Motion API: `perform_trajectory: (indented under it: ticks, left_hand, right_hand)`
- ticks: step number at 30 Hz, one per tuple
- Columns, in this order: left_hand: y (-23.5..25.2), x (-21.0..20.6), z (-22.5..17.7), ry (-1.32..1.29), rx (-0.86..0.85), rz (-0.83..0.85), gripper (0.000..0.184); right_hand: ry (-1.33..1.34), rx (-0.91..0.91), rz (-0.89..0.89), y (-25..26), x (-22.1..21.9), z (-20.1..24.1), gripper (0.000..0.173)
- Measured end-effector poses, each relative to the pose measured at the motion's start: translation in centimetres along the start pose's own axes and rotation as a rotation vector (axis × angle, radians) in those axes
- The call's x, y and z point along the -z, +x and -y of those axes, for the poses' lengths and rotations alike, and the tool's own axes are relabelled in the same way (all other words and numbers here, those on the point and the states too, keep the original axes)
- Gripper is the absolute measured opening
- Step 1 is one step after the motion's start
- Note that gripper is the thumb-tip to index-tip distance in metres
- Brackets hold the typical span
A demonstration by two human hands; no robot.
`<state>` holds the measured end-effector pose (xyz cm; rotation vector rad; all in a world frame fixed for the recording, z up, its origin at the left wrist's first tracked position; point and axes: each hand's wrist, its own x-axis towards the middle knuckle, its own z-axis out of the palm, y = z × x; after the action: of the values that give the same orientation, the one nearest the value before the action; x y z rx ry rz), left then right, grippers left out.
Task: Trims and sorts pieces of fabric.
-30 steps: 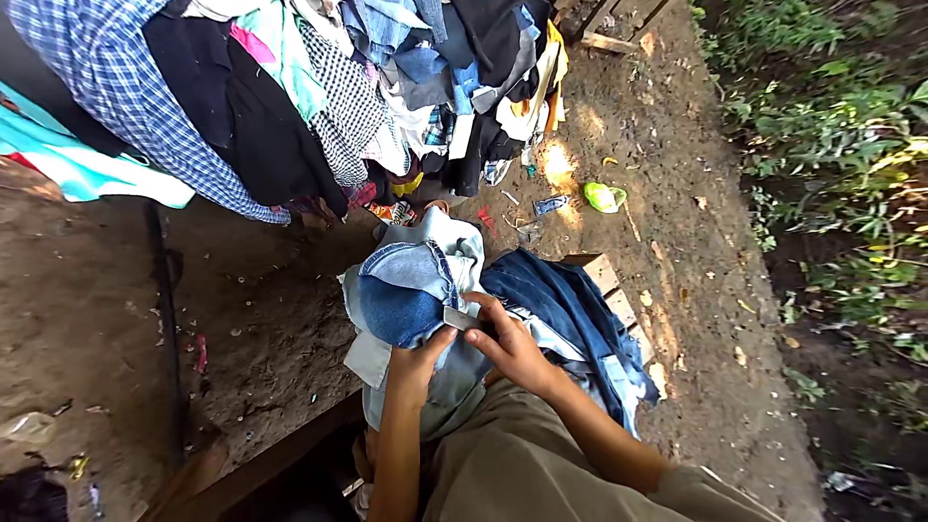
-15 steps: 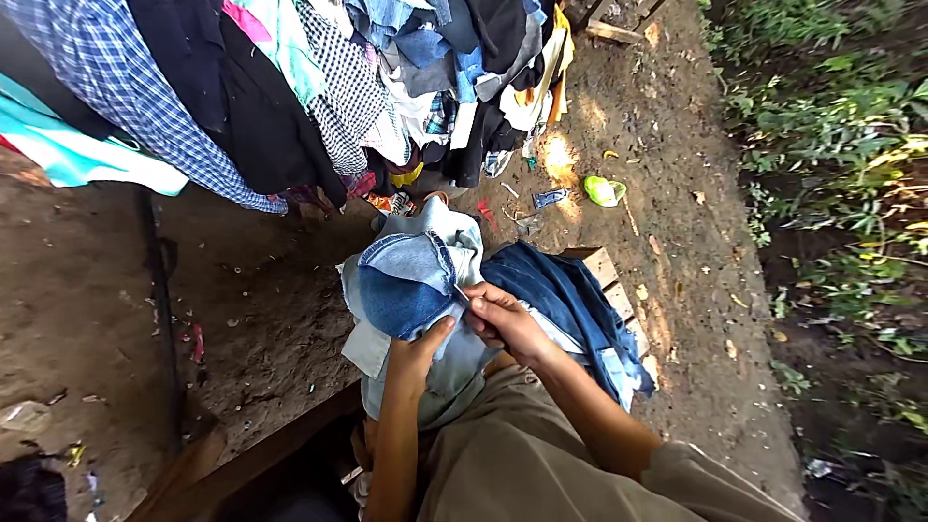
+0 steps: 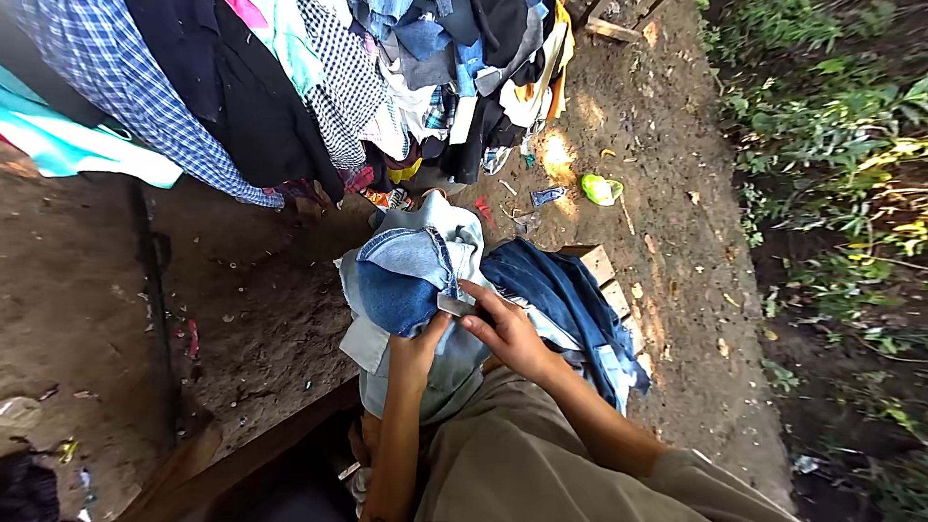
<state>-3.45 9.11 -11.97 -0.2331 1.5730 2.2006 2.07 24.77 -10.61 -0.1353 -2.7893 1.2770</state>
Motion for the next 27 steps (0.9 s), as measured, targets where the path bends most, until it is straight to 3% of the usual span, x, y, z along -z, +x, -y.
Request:
perform_trajectory:
  ticks: [4, 6, 10, 14, 16, 18, 21, 27]
  left_hand:
    - [-0.2, 0.0, 0.8, 0.096, -0.094, 0.004, 0.029]
    - [-0.1, -0.1, 0.8, 0.087, -0.112, 0.007, 0.032]
    - [0.0, -0.1, 0.8, 0.078, -0.099, 0.017, 0.034]
    - [-0.1, -0.5, 0.5, 0.037, -0.047, -0.014, 0.031]
    - [-0.2, -0.6, 0.2, 0.024, -0.033, -0.036, 0.030]
    - [-0.2, -0.5, 0.0, 0.033, -0.027, -0.030, 0.031]
    - [-0.2, -0.3, 0.1, 0.070, -0.030, -0.009, 0.030]
    - [-0.3, -0.3, 0.9, 0.172, -0.103, 0.030, 0.028]
  right_hand:
    - [0.021, 0.016, -0.077, 0.7, -0.7, 0.1, 0.044]
    - [0.305, -0.055, -0.069, 1.1, -0.8, 0.1, 0.035]
    - [1.062, -0.504, 0.102, 1.8, 0.5, 1.1, 0.022]
    - [1.389, -0.683, 0.263, 1.7, 1.3, 0.7, 0.017]
    - [1.256, -0.600, 0.245, 1.2, 1.3, 0.9, 0.023]
    - [0.961, -0.441, 0.185, 0.6, 1.4, 1.1, 0.037]
    - [0.511, -0.190, 0.116, -0.1, 1.2, 0.3, 0.046]
    - [0.055, -0.056, -0.039, -0.2, 0.2, -0.4, 0.046]
